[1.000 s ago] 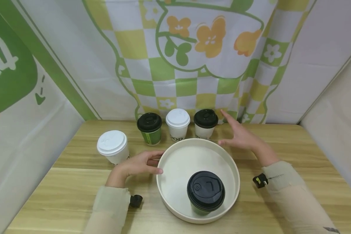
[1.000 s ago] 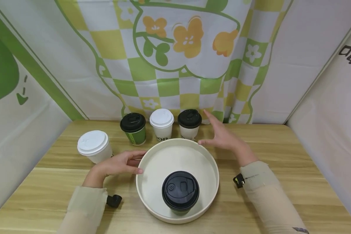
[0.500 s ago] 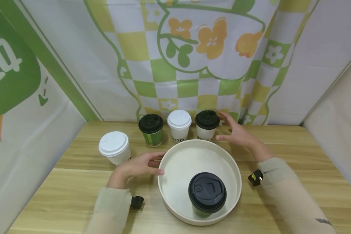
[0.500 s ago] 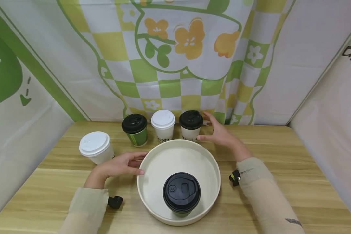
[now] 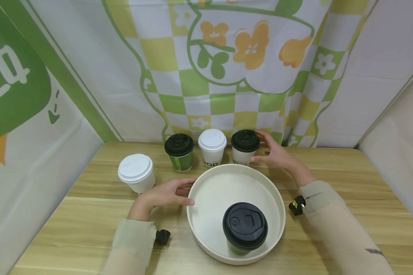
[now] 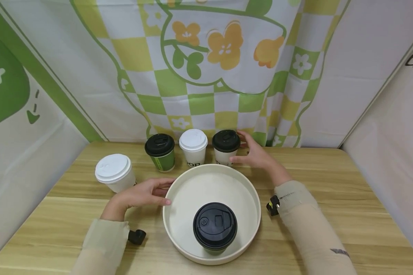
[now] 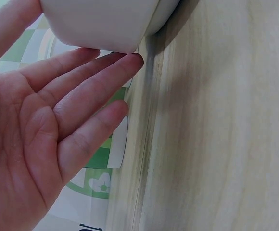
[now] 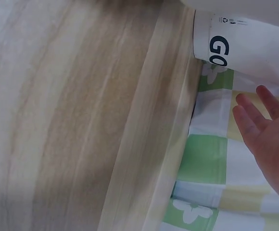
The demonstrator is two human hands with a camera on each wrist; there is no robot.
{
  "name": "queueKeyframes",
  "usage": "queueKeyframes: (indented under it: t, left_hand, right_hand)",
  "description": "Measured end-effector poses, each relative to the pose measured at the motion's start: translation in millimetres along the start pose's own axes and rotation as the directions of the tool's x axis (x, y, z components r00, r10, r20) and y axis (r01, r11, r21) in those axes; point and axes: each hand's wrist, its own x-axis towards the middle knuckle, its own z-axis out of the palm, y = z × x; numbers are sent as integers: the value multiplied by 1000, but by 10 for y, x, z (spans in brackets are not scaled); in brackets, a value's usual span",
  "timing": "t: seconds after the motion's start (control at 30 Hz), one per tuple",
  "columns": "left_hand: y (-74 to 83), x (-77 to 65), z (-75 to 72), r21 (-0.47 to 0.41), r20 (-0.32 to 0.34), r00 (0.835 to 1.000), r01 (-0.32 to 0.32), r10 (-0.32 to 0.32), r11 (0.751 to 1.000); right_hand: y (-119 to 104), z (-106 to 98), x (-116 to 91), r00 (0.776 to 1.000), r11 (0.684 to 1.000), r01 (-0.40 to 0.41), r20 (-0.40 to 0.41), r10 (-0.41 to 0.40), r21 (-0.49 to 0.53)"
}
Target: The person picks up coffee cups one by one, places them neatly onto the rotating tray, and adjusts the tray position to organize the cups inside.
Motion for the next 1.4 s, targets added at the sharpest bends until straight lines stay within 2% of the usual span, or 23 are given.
queueKeyframes:
  t: [0.37,0.73,0.97,1.2,1.4]
  left_hand:
    - [22,46,-7,5,6,1000,4,-4,1000]
    - [-17,24,8,-9,8,1000,-3,3,1000]
    - [-13,17,19,-30,-3,1000,16,-16,999]
    - [-3,8,18,-3,5,1000,0,0,1000]
    - [4,10,22,-11,6,1000,-3,3,1000]
  right_hand:
    - [26,12,64,1000,998,-18,-10,18,64]
    - [26,85,146,999,995,-53,-5,54,90]
    - [66,138,189,1000,991,-24,-15,27,128]
    - [131,196,251,999,980,45,-8,-45,194]
    - [146,226,275,998,969,60,-19,-57,239]
